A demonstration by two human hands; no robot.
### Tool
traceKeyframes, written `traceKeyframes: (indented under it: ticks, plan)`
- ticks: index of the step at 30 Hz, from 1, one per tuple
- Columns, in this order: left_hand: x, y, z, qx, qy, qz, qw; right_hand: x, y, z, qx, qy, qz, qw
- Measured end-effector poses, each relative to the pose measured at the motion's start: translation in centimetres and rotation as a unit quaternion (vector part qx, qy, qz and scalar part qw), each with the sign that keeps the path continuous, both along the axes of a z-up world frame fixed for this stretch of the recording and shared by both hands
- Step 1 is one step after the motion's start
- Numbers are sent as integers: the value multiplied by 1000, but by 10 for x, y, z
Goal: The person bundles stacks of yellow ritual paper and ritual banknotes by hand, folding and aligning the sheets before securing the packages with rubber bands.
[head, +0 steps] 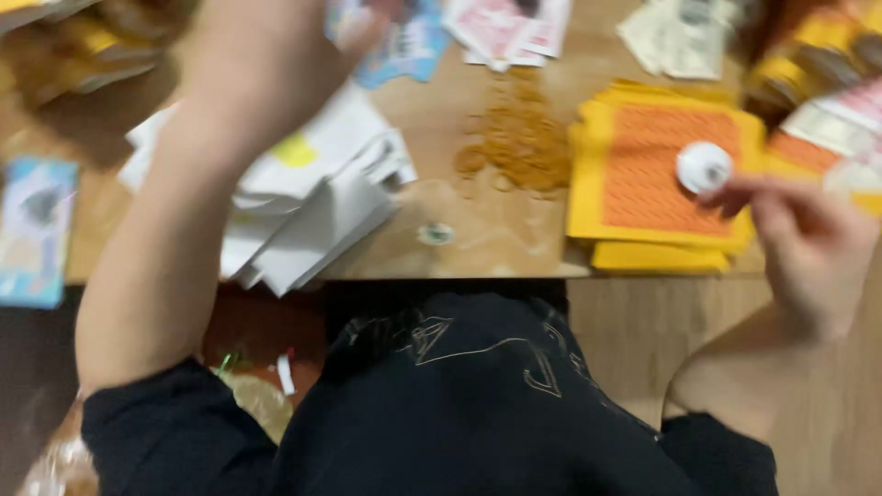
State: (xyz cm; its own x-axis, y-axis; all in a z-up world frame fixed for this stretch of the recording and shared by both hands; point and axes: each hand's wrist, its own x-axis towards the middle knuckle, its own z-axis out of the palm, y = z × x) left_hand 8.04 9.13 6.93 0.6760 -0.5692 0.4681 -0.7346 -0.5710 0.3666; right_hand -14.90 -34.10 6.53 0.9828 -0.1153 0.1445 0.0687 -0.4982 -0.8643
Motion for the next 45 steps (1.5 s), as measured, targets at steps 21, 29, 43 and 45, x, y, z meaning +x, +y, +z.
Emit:
traceKeyframes:
  ticks: [21, 29, 43, 45]
  plan:
    - [-46, -320, -132, 93, -41, -94, 990, 30, -40, -81, -213, -32, -137, 967]
    - [-45, -331, -119, 108, 102, -76, 986, 11, -71, -83, -215, -95, -194, 952]
    - [6, -208, -52, -85, 412, -144, 896, 20, -63, -77, -158, -91, -202, 962]
    - [1, -163, -20, -137, 365, -133, 911, 29, -48, -81, -210, -28, -131, 969]
